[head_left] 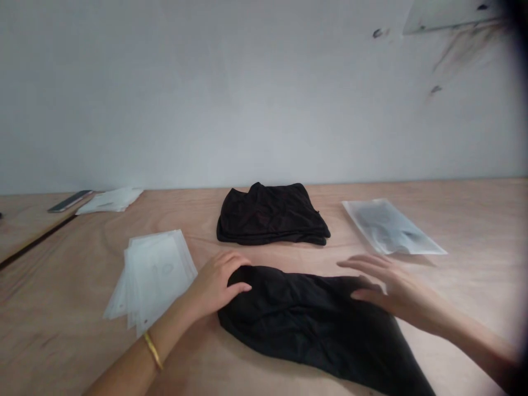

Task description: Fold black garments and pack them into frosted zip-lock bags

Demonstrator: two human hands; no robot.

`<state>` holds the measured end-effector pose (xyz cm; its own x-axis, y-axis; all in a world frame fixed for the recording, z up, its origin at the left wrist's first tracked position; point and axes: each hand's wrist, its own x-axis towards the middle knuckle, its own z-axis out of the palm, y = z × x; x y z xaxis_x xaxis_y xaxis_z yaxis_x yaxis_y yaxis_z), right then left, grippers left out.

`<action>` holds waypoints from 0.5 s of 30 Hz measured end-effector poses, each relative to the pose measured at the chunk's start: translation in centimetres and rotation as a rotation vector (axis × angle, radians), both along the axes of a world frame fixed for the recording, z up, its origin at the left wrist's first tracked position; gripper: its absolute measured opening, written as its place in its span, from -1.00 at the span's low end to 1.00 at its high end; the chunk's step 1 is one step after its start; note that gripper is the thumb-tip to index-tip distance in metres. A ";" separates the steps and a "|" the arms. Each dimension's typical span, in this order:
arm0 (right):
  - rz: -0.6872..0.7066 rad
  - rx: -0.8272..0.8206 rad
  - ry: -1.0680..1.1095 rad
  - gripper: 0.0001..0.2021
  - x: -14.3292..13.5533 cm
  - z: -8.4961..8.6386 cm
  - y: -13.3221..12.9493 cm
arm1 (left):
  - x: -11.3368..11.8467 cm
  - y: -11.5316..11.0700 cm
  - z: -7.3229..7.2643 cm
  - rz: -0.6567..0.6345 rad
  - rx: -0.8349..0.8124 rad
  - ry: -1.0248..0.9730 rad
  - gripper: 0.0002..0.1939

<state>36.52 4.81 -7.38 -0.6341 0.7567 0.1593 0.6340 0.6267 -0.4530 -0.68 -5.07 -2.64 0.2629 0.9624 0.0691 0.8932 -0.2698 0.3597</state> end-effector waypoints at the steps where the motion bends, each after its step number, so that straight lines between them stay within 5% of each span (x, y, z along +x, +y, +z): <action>1: -0.005 -0.008 -0.030 -0.62 -0.4 0.2 0.9 | 0.1 1.3 -0.1 0.016 0.023 0.034 -0.67; 4: -0.010 -0.024 -0.086 -0.84 -1.7 1.0 2.7 | 0.5 4.0 -0.2 0.007 0.041 0.079 -0.81; 6: -0.040 0.028 -0.064 -0.85 -1.7 1.2 2.3 | 0.8 3.8 -0.3 0.005 0.084 0.090 -0.95; 13: 0.099 0.193 -0.065 -0.73 4.7 -3.3 -2.9 | 0.7 -4.1 -2.5 -0.199 0.203 0.169 -0.77; 15: 0.060 0.222 -0.081 -0.76 5.1 -3.3 -3.5 | 0.4 -5.1 -3.3 -0.221 0.270 0.210 -0.64</action>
